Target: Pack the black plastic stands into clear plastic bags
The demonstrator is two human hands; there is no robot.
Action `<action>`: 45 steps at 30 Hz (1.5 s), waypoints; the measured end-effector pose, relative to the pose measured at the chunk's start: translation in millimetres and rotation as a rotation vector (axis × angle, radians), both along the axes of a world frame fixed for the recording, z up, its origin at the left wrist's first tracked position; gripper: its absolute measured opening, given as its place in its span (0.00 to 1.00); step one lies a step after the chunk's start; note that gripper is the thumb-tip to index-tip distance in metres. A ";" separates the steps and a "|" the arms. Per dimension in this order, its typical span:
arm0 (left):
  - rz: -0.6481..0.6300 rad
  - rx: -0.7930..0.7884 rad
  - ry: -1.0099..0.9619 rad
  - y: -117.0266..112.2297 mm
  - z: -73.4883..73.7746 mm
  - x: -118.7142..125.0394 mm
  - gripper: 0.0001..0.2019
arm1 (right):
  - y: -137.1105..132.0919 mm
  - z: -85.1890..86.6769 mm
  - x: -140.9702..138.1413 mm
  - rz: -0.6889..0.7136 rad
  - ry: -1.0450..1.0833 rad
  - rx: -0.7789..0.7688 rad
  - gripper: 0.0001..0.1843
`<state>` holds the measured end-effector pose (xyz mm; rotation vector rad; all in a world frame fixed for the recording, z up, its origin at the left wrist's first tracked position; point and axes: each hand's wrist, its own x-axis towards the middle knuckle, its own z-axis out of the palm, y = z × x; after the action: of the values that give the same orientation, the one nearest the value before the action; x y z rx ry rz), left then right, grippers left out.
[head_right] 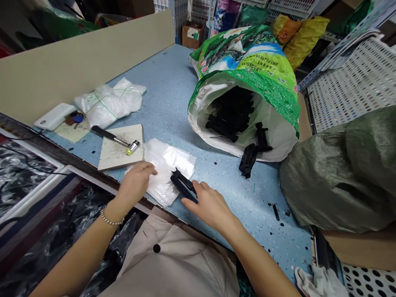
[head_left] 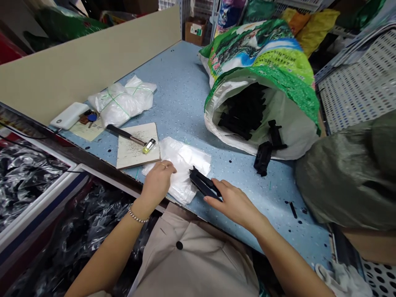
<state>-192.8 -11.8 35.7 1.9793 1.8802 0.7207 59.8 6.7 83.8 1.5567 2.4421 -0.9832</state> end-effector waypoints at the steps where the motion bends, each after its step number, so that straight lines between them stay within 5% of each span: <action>1: 0.025 0.041 0.090 -2.9 4.9 -3.1 0.17 | 0.6 0.4 0.4 -0.006 0.005 -0.001 0.31; 5: -0.004 0.038 0.117 -6.4 9.9 -6.6 0.24 | 4.1 -3.8 7.9 -0.150 0.274 -0.136 0.29; 9: -0.038 -0.058 -0.085 -2.1 -3.4 -3.0 0.26 | -0.3 -17.9 8.5 -0.348 0.749 -0.668 0.30; 12: -0.025 -0.085 -0.132 -3.7 -7.8 -0.1 0.29 | -5.3 -36.1 -5.0 -0.436 0.880 -0.930 0.27; 15: -0.091 -0.053 -0.068 -14.3 -4.3 9.4 0.33 | -5.1 -52.1 -24.2 -0.552 0.941 -0.903 0.27; 17: -0.210 -0.029 -0.038 -24.3 -1.5 19.3 0.36 | -4.2 -56.6 -36.2 -0.592 0.913 -0.739 0.30; 21: -0.364 0.007 -0.061 -36.6 -2.7 26.9 0.40 | -8.3 -53.0 -49.0 -0.561 0.792 -0.409 0.53; 23: -0.301 0.047 -0.082 -36.5 -5.2 19.1 0.40 | -11.8 -50.9 -47.8 -0.521 0.857 -0.575 0.49; 26: -0.221 0.117 -0.071 -35.7 -5.8 6.1 0.39 | -13.5 -53.7 -41.4 -0.531 1.037 -1.019 0.36; 29: -0.362 0.141 -0.078 -42.5 -0.5 9.9 0.40 | -9.8 -61.2 -38.8 -0.629 1.174 -1.210 0.30; 32: -0.526 0.144 -0.152 -53.8 6.9 24.7 0.40 | -5.3 -65.3 -42.0 -0.789 1.287 -1.169 0.22; 36: -0.542 0.119 -0.206 -61.1 12.3 32.0 0.40 | -11.9 -62.0 -51.7 -0.836 1.339 -1.073 0.20; 41: -0.471 -0.016 -0.092 -63.4 16.0 26.3 0.37 | -38.5 -50.6 -71.9 -0.700 1.156 -0.638 0.25; 45: -0.305 0.082 -0.027 -76.2 31.8 12.4 0.28 | -53.9 -37.8 -88.0 -0.471 1.183 -0.606 0.19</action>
<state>-180.3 -88.1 67.6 2.2283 1.5062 0.7386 -28.2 -47.2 46.0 1.5102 1.7401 -3.0398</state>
